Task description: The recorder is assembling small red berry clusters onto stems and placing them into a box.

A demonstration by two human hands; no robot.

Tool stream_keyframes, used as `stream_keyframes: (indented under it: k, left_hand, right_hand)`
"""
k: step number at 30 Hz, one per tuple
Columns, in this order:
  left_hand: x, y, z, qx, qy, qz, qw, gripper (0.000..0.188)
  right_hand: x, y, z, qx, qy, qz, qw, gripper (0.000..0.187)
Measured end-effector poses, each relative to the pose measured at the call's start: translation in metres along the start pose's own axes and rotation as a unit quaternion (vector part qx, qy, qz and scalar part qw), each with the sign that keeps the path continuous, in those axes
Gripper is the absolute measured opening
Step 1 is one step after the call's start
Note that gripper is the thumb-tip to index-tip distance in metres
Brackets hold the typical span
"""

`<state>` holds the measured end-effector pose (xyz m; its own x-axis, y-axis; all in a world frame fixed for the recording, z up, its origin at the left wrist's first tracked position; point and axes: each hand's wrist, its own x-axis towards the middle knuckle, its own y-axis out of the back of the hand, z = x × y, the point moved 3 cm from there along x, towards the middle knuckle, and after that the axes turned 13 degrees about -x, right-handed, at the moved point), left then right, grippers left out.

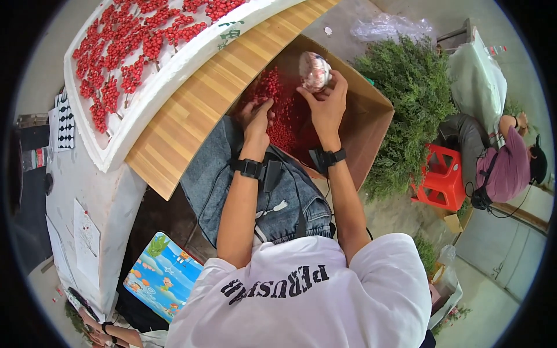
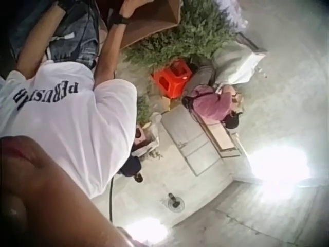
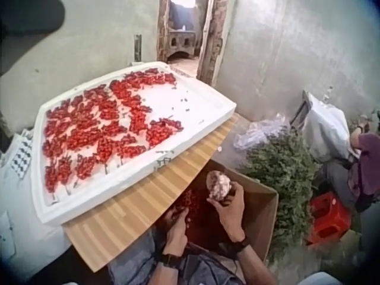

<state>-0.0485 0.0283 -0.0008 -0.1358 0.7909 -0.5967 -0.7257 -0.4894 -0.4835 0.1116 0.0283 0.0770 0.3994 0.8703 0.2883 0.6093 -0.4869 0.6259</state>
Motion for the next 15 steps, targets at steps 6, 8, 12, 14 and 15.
stream_keyframes:
  k: [6,8,12,14,15]
  left_hand:
    - [0.016,-0.023,-0.011,0.034,0.035,0.002,0.999,0.018]
    - [0.029,-0.028,-0.012,0.021,0.039,-0.011,0.999,0.018]
    - [0.051,-0.035,-0.027,0.000,0.032,-0.005,0.999,0.017]
    - [0.056,-0.034,-0.036,0.006,0.037,0.012,0.999,0.018]
    - [0.061,-0.031,-0.033,0.011,0.031,0.021,0.999,0.019]
  right_hand:
    - [0.016,-0.075,0.199,-0.235,-0.147,-0.155,0.948,0.072]
    - [0.017,-0.103,0.218,-0.319,-0.110,-0.200,0.920,0.063]
    - [0.026,-0.153,0.267,-0.388,-0.084,-0.233,0.888,0.046]
    - [0.024,-0.162,0.293,-0.400,-0.074,-0.255,0.877,0.041]
    - [0.027,-0.168,0.298,-0.395,-0.079,-0.261,0.877,0.039]
